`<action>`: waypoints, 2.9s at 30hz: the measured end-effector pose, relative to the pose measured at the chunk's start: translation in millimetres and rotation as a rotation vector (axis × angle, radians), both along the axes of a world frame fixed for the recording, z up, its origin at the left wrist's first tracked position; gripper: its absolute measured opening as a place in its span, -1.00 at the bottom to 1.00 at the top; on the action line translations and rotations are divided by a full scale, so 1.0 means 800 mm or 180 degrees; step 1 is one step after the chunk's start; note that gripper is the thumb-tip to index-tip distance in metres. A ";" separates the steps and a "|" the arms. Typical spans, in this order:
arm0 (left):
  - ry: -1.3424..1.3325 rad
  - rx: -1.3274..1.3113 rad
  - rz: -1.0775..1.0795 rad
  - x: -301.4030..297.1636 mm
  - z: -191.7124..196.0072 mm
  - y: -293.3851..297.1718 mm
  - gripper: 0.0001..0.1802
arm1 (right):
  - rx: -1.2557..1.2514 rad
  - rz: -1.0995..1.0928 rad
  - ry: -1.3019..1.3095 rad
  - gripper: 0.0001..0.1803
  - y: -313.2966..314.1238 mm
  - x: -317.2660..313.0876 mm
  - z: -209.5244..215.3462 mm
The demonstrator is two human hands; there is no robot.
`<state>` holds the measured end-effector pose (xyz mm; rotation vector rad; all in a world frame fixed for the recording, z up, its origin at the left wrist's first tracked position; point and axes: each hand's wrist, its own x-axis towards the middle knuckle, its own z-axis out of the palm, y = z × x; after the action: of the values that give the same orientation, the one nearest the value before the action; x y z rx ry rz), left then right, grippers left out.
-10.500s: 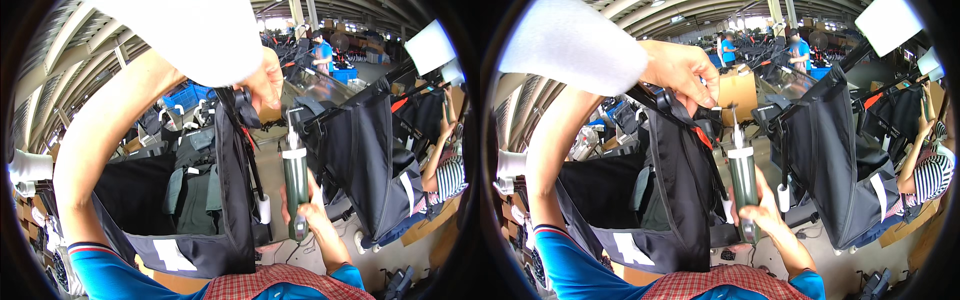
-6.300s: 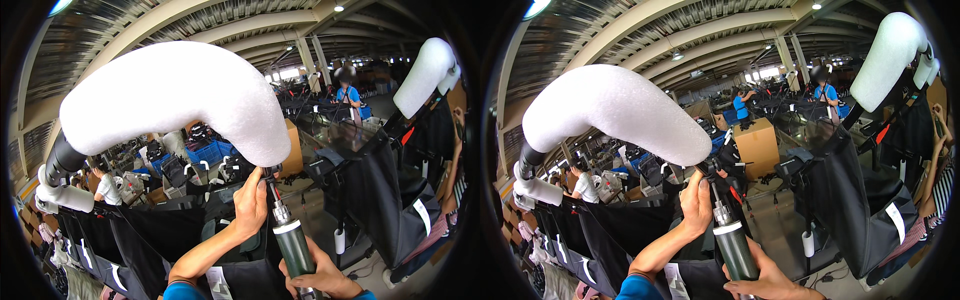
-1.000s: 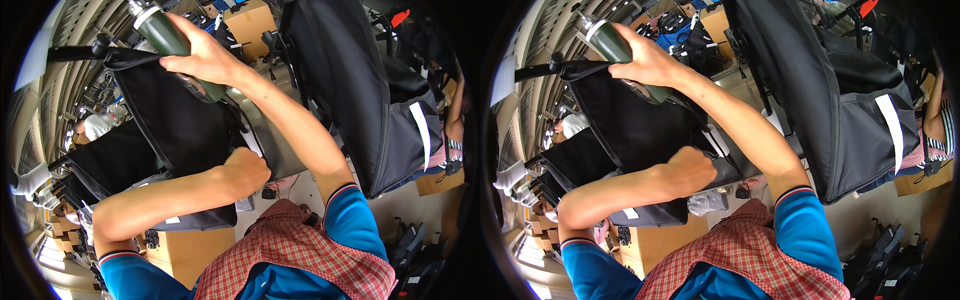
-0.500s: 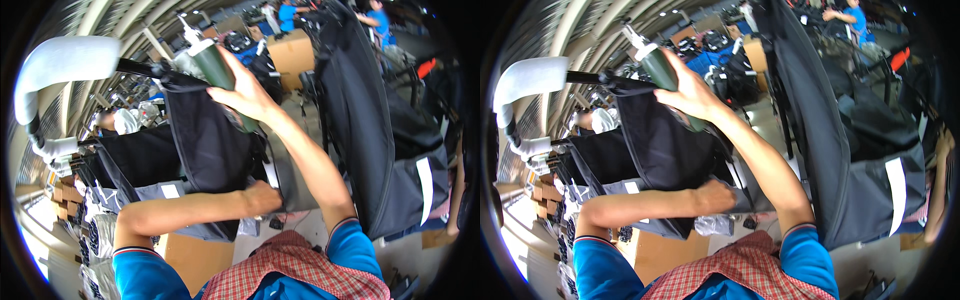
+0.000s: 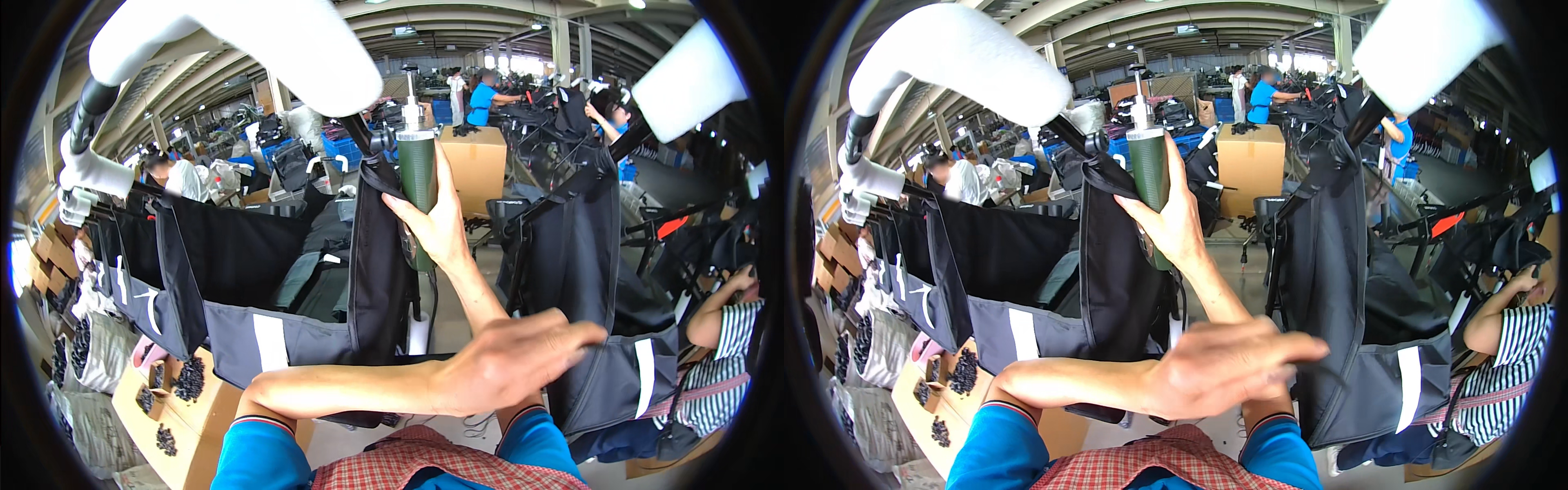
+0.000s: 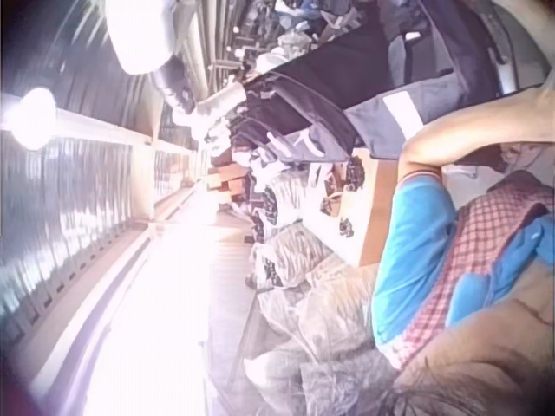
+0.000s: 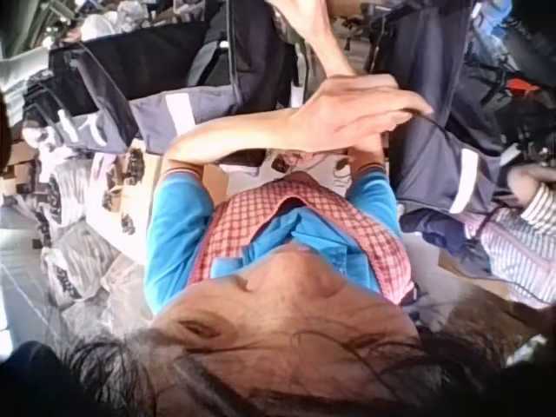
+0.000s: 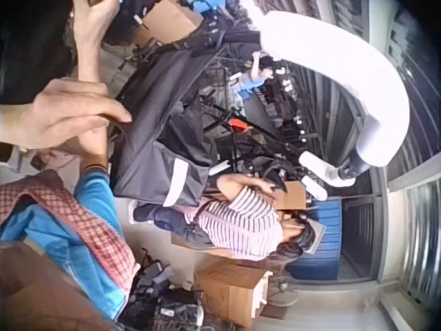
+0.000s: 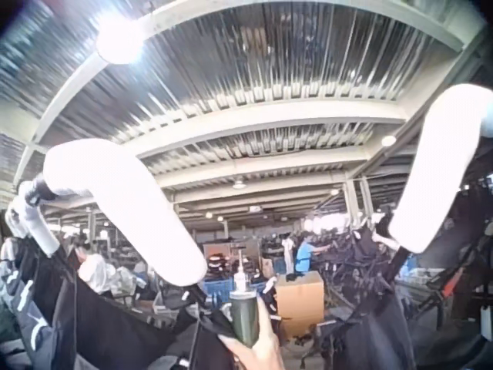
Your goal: The person uses a handheld power tool to attach black plastic clips to the top edge of black fabric bags. They repeatedly pick clips from a cardboard box, position them on the bag, and drive them into place with the tool, then move the bag aside to work on the next one.
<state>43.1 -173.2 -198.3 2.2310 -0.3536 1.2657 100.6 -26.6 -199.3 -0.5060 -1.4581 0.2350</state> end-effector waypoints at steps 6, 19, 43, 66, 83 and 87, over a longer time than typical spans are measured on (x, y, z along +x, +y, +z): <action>-0.0185 -0.1709 0.1533 -0.070 -0.022 0.049 -0.73 | -0.0035 -0.0283 0.0100 0.01 0.002 0.012 -0.004; -0.0516 0.0321 0.4349 -0.111 0.003 0.197 -0.88 | 0.0149 -0.0039 0.0162 -0.10 -0.001 0.013 0.002; 0.0200 -0.1938 0.0509 -0.124 0.040 0.217 -0.68 | -0.0837 0.1450 0.0640 -0.13 -0.006 0.010 0.013; -0.0669 -0.0476 0.3149 -0.098 0.000 0.177 -0.87 | -0.1076 0.1668 0.0585 -0.28 -0.006 0.015 0.001; 0.0591 0.0779 0.2474 -0.141 0.029 0.035 -0.63 | 0.0349 -0.1032 -0.0077 0.10 0.023 0.005 -0.005; -0.0610 0.0141 0.3234 -0.116 0.052 0.116 -0.40 | 0.0169 -0.1243 0.0007 0.11 0.010 0.007 -0.004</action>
<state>-50.0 -80.5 -156.4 2.3785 0.8074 1.9561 105.9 -18.4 -202.9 -0.7333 -1.3292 -0.1128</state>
